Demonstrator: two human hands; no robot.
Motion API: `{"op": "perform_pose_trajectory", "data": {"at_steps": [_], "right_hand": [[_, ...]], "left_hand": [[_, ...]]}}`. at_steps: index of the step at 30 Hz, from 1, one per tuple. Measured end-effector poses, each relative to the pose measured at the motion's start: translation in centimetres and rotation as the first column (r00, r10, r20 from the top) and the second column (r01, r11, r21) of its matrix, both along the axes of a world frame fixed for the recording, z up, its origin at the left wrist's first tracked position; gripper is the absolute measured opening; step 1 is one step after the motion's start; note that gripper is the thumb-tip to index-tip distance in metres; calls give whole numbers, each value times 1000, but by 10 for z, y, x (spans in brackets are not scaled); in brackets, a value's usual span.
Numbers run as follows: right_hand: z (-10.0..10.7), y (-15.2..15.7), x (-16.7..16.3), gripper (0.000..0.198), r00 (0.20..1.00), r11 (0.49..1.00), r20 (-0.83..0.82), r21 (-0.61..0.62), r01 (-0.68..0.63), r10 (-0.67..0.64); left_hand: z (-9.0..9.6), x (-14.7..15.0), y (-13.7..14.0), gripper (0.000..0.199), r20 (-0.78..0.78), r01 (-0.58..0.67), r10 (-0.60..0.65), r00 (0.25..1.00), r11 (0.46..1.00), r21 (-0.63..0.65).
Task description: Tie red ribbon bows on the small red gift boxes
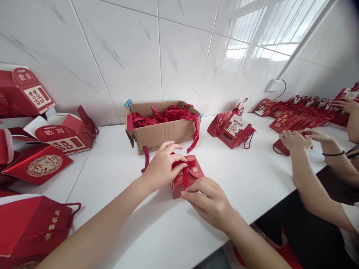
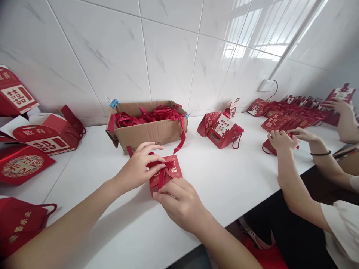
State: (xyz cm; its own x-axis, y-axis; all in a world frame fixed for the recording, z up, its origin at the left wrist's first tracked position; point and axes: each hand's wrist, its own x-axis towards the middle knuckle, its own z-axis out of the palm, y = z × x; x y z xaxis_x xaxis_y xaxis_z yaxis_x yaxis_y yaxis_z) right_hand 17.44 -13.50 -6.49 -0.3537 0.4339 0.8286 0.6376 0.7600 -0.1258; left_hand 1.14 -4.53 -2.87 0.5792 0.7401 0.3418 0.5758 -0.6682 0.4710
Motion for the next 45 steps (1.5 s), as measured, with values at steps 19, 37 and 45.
{"op": "perform_pose_trajectory", "data": {"at_steps": [19,37,45], "right_hand": [[8,5,25,32,959,906,-221,-418,73,-179],[31,79,47,21,975,660,-222,-730,-175,13],[7,71,37,14,961,715,-275,-665,-216,35]], "left_hand": [[6,-9,9,37,153,-16,60,986,963,-269],[31,-34,5,15,-52,144,-173,984,926,-348],[24,-29,12,18,-21,118,-141,990,894,-432]]}}
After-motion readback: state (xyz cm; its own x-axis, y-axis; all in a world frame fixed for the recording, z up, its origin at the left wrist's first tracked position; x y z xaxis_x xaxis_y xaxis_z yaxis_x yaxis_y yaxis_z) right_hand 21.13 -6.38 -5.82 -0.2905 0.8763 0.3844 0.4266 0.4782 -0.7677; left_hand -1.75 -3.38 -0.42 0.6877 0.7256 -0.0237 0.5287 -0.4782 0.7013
